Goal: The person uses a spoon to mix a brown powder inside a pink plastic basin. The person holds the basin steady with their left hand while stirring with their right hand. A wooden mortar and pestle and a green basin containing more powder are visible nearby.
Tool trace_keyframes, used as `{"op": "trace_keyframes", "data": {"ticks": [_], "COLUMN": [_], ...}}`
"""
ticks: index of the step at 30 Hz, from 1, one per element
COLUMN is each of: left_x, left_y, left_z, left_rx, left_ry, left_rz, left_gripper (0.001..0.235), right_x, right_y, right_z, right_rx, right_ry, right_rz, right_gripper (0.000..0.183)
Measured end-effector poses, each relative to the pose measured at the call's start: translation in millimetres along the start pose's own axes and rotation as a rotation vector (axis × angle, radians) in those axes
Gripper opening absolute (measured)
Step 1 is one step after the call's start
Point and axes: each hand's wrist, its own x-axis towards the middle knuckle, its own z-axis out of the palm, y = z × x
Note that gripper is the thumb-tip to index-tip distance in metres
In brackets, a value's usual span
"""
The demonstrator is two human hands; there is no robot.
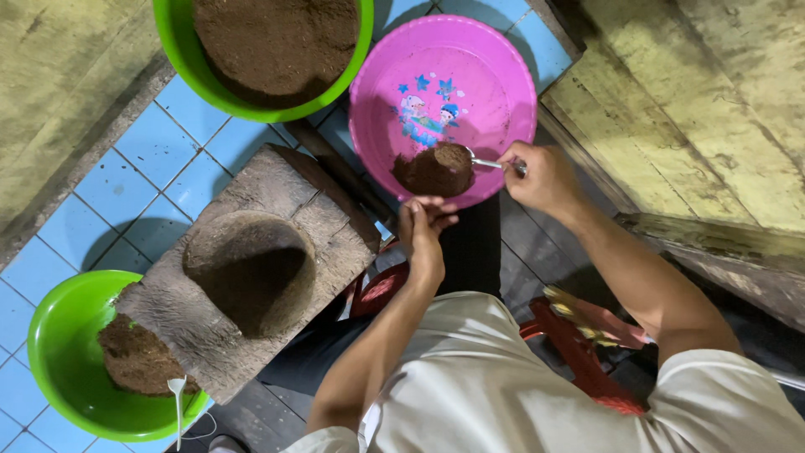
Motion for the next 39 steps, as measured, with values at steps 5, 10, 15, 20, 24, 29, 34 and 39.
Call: {"op": "trace_keyframes", "data": {"ticks": [5,10,15,20,24,29,34,39], "left_x": [29.6,52.0,77.4,110.8,151.1,178.2,168.3,166.7], "left_y": [-13.9,2.4,9.9,37.0,66.9,100.0,114.9,82.6], "left_z": [9.8,30.6,57.1,81.9,97.1,96.2,96.9,91.2], "left_rx": [-0.117,-0.263,-0.502,-0.65,-0.92,-1.058,-1.032,-0.813], "left_ry": [0.056,0.094,0.092,0.063,0.058,0.236,0.337,0.391], "left_rz": [0.18,0.228,0.117,0.053,0.225,0.172,0.282,0.259], "left_gripper": [0.029,0.032,0.048,0.056,0.056,0.061,0.064,0.046], "right_x": [9.2,21.0,37.2,69.4,113.2,172.6,231.0,283.8], "right_y": [-0.1,-17.7,-41.1,-65.7,-86.1,-138.0,-164.6,-155.9], "right_z": [-15.4,-41.3,-65.9,-79.1,-73.1,-84.7,-49.6,22.8], "right_rx": [-0.035,-0.053,-0.087,-0.059,-0.028,0.081,0.097,-0.234], "right_ry": [-0.002,-0.022,-0.058,-0.065,-0.026,-0.111,-0.11,0.083], "right_rz": [-0.019,-0.023,-0.058,-0.143,-0.257,-0.423,-0.408,-0.626], "right_gripper": [0.011,0.01,0.011,0.012,0.01,0.015,0.014,0.01]}}
